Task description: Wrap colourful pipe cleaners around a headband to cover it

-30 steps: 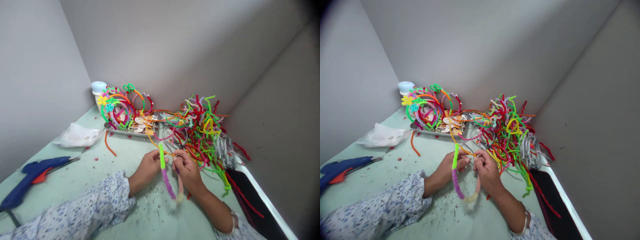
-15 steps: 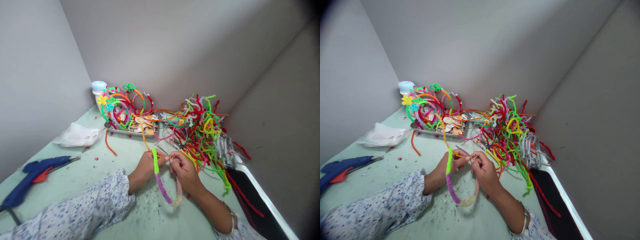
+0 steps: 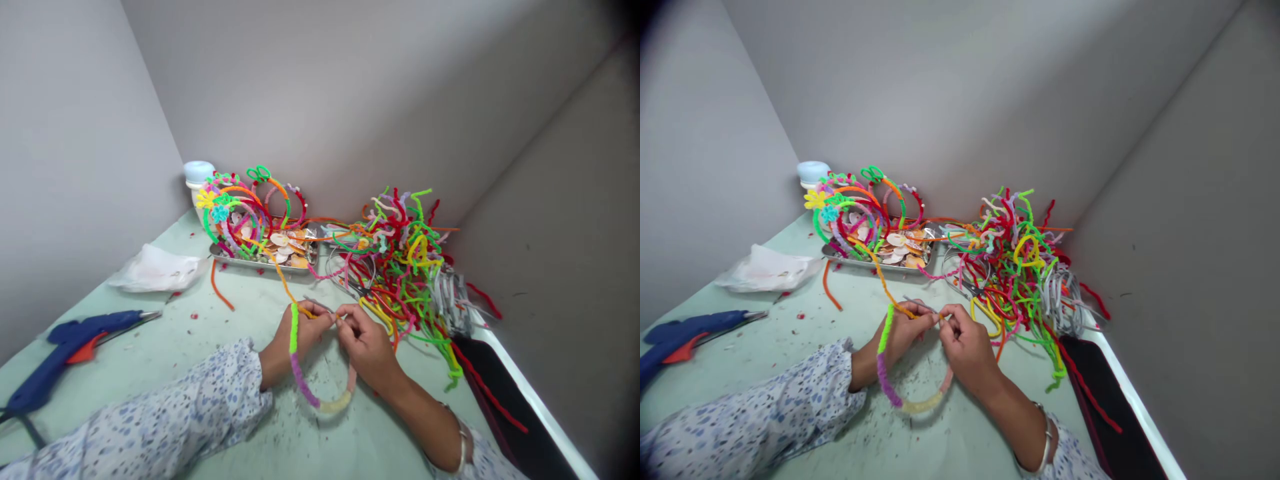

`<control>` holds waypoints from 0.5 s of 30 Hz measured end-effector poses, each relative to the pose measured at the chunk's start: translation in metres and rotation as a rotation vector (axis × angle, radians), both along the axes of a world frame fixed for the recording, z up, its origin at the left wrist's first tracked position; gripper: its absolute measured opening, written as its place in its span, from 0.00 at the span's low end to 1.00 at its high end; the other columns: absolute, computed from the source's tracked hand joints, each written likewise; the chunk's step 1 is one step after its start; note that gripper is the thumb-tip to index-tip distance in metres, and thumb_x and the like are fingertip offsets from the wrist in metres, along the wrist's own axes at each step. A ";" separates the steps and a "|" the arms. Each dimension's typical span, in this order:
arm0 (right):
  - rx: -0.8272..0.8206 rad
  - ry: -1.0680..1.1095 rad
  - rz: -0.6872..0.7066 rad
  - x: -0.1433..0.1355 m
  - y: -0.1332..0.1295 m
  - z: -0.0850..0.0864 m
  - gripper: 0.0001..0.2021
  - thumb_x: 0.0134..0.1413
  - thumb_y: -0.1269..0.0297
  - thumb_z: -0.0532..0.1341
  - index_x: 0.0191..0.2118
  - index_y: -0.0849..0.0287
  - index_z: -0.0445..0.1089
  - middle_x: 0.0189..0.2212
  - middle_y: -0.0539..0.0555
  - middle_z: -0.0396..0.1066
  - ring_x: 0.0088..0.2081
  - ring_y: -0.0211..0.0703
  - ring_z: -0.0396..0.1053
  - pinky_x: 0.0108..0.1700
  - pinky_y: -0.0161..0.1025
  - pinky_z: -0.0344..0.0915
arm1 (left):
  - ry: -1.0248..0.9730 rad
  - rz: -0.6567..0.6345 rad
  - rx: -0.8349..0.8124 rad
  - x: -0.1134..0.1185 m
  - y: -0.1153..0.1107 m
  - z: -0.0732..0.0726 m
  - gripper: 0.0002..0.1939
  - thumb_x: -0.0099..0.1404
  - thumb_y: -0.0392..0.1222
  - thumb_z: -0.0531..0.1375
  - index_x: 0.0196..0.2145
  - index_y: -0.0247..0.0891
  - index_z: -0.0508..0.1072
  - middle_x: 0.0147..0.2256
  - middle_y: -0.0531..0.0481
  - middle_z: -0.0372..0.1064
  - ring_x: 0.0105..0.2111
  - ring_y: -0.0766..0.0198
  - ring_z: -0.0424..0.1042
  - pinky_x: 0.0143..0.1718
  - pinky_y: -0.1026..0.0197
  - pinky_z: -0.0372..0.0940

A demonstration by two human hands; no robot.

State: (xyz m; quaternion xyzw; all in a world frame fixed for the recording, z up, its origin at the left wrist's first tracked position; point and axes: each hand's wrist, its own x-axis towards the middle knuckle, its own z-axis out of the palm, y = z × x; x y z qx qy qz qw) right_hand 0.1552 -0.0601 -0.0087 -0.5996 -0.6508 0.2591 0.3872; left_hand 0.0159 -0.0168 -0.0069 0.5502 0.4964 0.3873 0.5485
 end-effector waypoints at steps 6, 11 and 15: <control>0.012 -0.062 -0.009 -0.001 0.000 0.002 0.07 0.53 0.67 0.52 0.37 0.56 0.64 0.16 0.42 0.57 0.19 0.33 0.56 0.23 0.30 0.51 | 0.113 -0.020 0.043 0.001 -0.002 0.012 0.07 0.51 0.39 0.58 0.20 0.33 0.69 0.13 0.57 0.57 0.14 0.72 0.55 0.18 0.67 0.52; 0.023 -0.110 -0.025 -0.002 -0.001 0.003 0.07 0.53 0.67 0.52 0.38 0.55 0.63 0.17 0.42 0.57 0.19 0.34 0.56 0.24 0.30 0.52 | 0.114 -0.018 0.086 0.002 -0.004 0.015 0.07 0.51 0.37 0.57 0.18 0.33 0.68 0.16 0.55 0.59 0.17 0.72 0.58 0.19 0.67 0.53; 0.020 -0.106 -0.022 -0.003 -0.001 0.005 0.06 0.53 0.66 0.52 0.37 0.55 0.64 0.17 0.43 0.57 0.19 0.35 0.57 0.24 0.31 0.52 | 0.103 -0.002 0.083 0.003 -0.003 0.014 0.07 0.50 0.37 0.58 0.18 0.33 0.68 0.17 0.55 0.60 0.17 0.71 0.58 0.20 0.67 0.54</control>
